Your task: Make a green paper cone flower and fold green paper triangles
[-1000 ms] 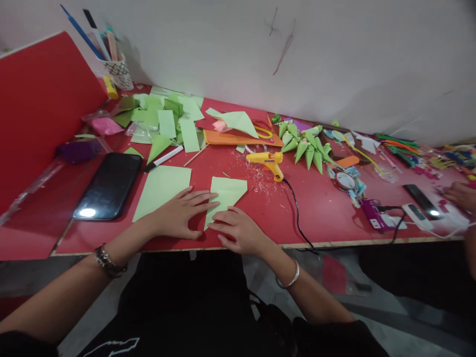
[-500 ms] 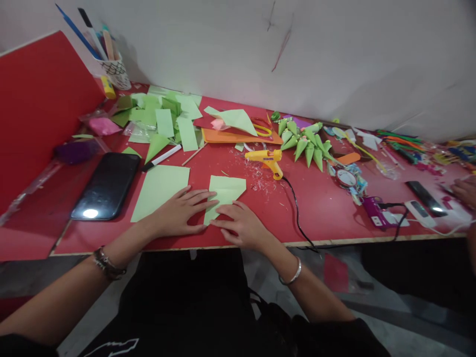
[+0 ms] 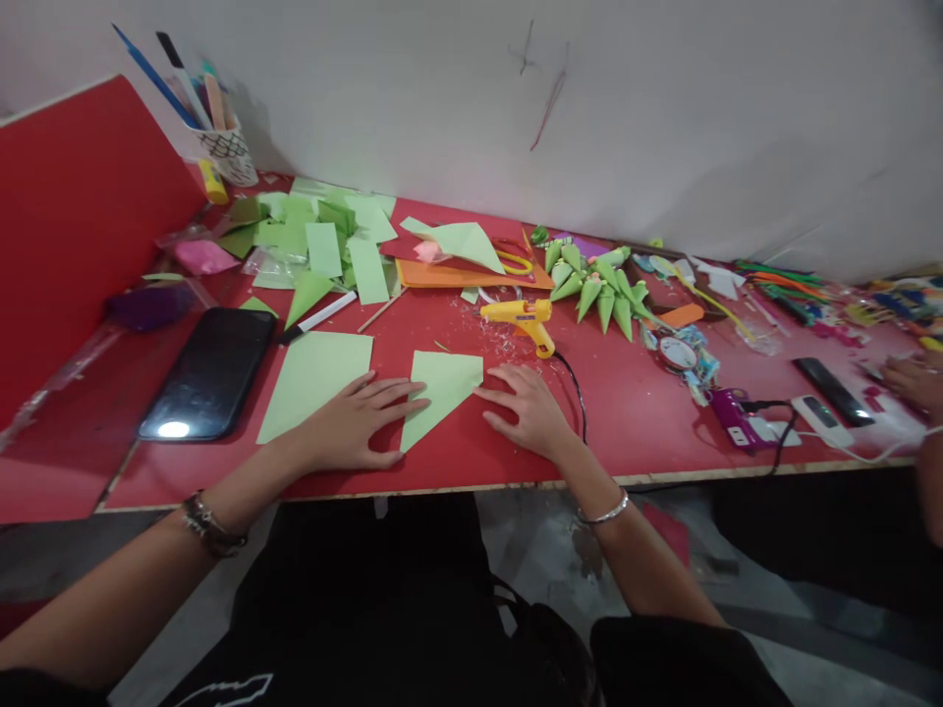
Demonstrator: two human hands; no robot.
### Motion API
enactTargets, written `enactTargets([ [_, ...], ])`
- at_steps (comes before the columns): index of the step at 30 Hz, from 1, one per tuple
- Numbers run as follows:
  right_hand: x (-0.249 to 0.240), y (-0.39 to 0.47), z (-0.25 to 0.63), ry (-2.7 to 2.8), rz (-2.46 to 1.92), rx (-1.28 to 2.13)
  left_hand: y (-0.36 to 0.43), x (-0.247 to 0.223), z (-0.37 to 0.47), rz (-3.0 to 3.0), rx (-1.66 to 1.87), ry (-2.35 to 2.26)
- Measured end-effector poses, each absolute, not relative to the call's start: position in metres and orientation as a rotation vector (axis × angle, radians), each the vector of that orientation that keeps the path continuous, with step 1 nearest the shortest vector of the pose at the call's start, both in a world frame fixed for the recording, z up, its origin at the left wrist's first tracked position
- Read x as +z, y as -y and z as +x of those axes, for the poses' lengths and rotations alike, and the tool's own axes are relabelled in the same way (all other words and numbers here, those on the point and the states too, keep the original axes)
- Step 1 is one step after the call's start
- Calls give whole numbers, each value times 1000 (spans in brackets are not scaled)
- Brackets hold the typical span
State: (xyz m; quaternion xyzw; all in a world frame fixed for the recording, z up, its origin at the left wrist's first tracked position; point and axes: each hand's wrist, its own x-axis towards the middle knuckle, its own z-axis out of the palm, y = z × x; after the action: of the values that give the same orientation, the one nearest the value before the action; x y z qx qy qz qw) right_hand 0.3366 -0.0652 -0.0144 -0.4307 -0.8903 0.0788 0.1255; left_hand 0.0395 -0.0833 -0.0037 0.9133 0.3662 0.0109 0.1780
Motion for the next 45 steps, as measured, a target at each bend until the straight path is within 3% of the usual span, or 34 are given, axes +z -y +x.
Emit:
enactTargets([
  [9,-9,60,316,2279,-1260,344,79,3,35,2566,6,-931],
  [22,-15,45,270,2401,-1425,580,82,-9,35,2542,115,-1179],
  [34,-17,46,265,2613,-1416,203,84,-13,42,2586,182,-1227],
  [45,-20,44,262,2662,-1420,103,86,-10,45,2619,177,-1212],
])
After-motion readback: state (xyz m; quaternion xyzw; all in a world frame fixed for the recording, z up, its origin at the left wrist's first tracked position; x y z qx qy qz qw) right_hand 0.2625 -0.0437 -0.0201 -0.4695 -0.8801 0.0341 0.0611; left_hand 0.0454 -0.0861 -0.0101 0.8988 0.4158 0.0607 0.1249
